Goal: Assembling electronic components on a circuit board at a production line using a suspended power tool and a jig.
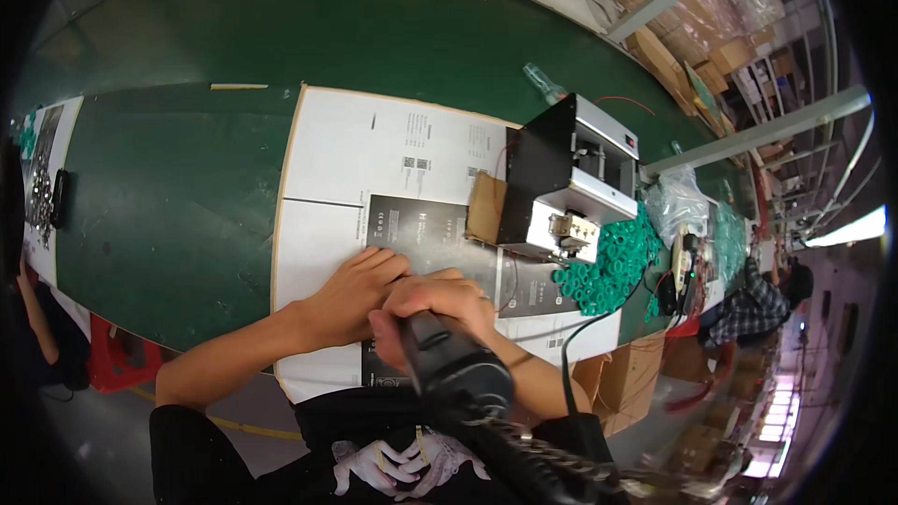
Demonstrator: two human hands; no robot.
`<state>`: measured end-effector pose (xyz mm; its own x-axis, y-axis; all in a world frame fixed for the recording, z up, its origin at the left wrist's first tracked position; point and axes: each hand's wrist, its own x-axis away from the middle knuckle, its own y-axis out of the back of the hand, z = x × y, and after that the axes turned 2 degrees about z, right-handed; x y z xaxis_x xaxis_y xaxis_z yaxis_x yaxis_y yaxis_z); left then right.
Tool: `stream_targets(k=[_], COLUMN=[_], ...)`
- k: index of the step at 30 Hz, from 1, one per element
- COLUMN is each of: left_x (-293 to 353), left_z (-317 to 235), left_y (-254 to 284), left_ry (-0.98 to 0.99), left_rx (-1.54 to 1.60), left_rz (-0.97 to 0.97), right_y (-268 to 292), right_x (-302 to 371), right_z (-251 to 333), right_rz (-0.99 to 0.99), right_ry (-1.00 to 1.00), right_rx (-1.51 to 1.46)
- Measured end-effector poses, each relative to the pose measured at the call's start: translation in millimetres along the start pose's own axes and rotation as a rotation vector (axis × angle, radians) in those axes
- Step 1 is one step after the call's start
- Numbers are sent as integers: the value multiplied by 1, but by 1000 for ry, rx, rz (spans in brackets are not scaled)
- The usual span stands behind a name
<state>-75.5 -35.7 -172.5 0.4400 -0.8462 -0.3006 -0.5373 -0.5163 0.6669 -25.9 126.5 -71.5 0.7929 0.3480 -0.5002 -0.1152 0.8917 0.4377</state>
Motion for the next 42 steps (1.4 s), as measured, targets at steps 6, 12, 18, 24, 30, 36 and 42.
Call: stream_targets(k=[6,12,18,24,30,36,42], left_x=[0,-28,-83,-221,-327,-308,-289], left_z=[20,136,242,192,168,164,224], left_y=[33,150,161,80,13,22,10], left_ry=[-56,305,455,-23,-53,196,61], left_rx=[-124,-254,-787,-325,-379,-239,-276], left_rz=[29,-434,-756,-400,-200,-250,-402], right_y=[58,139,144,119,106,112,99], right_x=[12,8,14,33,42,49,40], right_z=[9,7,-8,17,39,39,36], right_rz=[-422,-939,-920,-728,-574,-619,-580], right_ry=[-33,-1,-155,-180,-21,-19,-10], right_rx=[-205,95,46,-133,-208,-226,-239])
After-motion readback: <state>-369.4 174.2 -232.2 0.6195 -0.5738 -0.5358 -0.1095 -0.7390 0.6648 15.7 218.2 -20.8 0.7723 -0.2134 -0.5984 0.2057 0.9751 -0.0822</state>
